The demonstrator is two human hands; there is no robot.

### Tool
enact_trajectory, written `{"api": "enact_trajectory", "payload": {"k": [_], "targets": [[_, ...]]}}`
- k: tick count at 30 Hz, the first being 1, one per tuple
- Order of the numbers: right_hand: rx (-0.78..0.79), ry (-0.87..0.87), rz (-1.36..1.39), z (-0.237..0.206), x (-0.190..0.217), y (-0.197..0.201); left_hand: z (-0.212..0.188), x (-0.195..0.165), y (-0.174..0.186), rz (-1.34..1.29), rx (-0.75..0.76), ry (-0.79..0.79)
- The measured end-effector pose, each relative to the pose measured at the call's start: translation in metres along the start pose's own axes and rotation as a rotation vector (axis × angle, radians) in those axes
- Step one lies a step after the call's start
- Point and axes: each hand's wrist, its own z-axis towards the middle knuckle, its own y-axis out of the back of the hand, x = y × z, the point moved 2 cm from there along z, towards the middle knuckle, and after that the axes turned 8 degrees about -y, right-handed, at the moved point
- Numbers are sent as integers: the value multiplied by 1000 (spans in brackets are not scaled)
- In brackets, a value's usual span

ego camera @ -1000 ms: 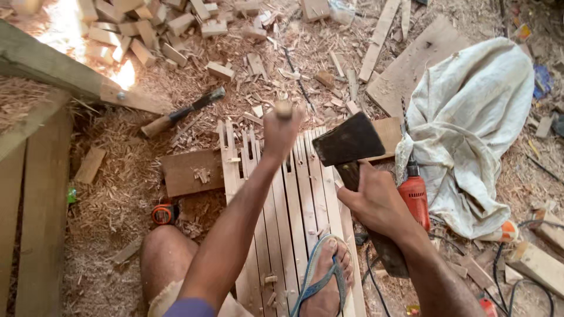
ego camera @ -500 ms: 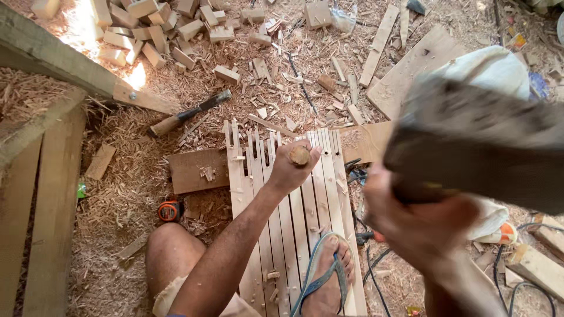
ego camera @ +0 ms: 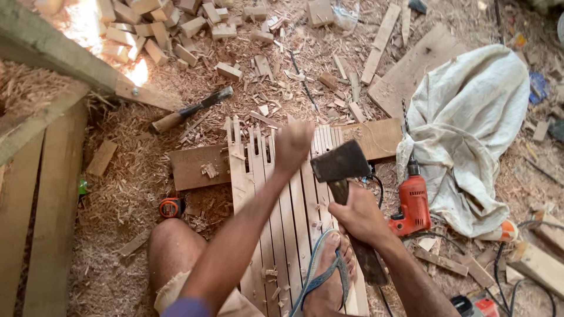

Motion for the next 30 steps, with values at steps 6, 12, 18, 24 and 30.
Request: {"api": "enact_trajectory", "payload": {"k": [6, 12, 18, 24, 30], "targets": [[135, -151, 245, 15, -88, -17, -51, -21, 10, -316, 207, 80], [129, -180, 139, 23, -116, -39, -37, -47, 33, 96, 161, -324], [164, -259, 316, 24, -123, -49, -41, -49, 40, -490, 89, -17], [190, -212, 384, 31, -135, -52, -96, -51, 58, -509, 398, -299], [221, -251, 437, 30, -138, -51, -95, -52, 56, -593, 460, -422]]}}
